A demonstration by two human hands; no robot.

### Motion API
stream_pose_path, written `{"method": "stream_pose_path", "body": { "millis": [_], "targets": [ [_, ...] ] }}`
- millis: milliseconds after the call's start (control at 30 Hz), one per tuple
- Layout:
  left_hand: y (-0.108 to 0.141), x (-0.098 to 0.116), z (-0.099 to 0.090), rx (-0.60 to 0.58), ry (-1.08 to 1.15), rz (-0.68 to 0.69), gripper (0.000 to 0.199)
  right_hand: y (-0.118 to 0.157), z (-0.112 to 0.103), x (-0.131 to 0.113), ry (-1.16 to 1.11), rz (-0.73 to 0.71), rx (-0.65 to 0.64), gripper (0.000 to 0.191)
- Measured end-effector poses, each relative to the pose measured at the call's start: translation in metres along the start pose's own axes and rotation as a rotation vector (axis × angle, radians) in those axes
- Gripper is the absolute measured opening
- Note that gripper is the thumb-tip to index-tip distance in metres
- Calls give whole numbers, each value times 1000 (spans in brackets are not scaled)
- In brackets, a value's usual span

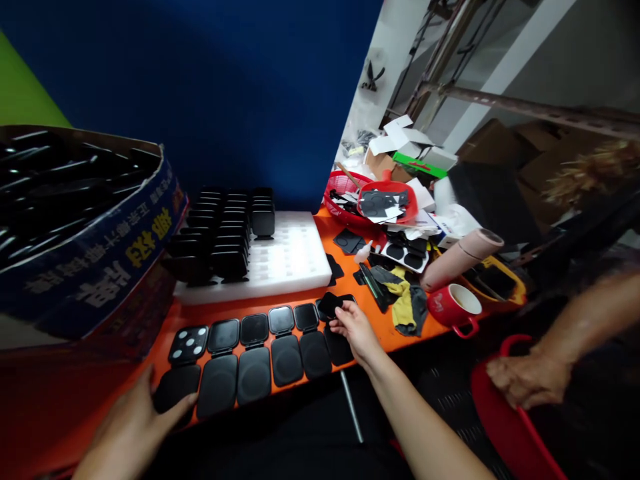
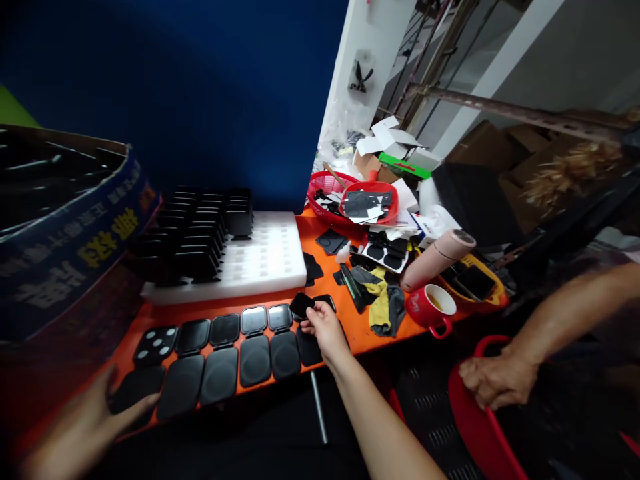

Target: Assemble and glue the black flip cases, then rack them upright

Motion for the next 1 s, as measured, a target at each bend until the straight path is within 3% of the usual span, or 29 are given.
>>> {"method": "stream_pose_path", "body": {
  "millis": [67, 200, 300, 400, 500, 600, 700, 833, 1000],
  "targets": [
    [-5, 13, -5, -84, 24, -74, 65, 4, 6, 2, -7, 16, -28, 38],
    [-4, 30, -20, -121, 244, -183, 46, 11, 19, 5, -4, 82, -71, 39],
    [6, 28, -36, -115, 349, -255, 36, 14, 26, 6, 2, 131, -74, 41],
    [22, 25, -42, -206, 487, -347, 36, 15, 32, 9, 22, 184, -87, 41],
    [40, 41, -29, -344, 728, -384, 43, 20, 40, 12, 63, 194, -172, 35],
    [54, 78, -3, -503, 971, -361, 55, 31, 52, 13, 110, 199, -262, 30],
    [57, 110, 18, -608, 1116, -346, 53, 42, 63, 11, 159, 211, -324, 28],
    [53, 128, 29, -626, 1193, -266, 52, 49, 70, 4, 231, 158, -366, 27],
    [53, 131, 36, -633, 1155, -174, 71, 52, 76, 3, 347, 105, -412, 26]
  ]
}}
Point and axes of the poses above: each hand's wrist, its own y-axis away from the middle knuckle, its own z-axis out of the palm, x = y × z, the point moved 2 cm from there along -y, towards the middle knuckle, and after that the axes turned 14 degrees about -y, right-handed, at the moved point
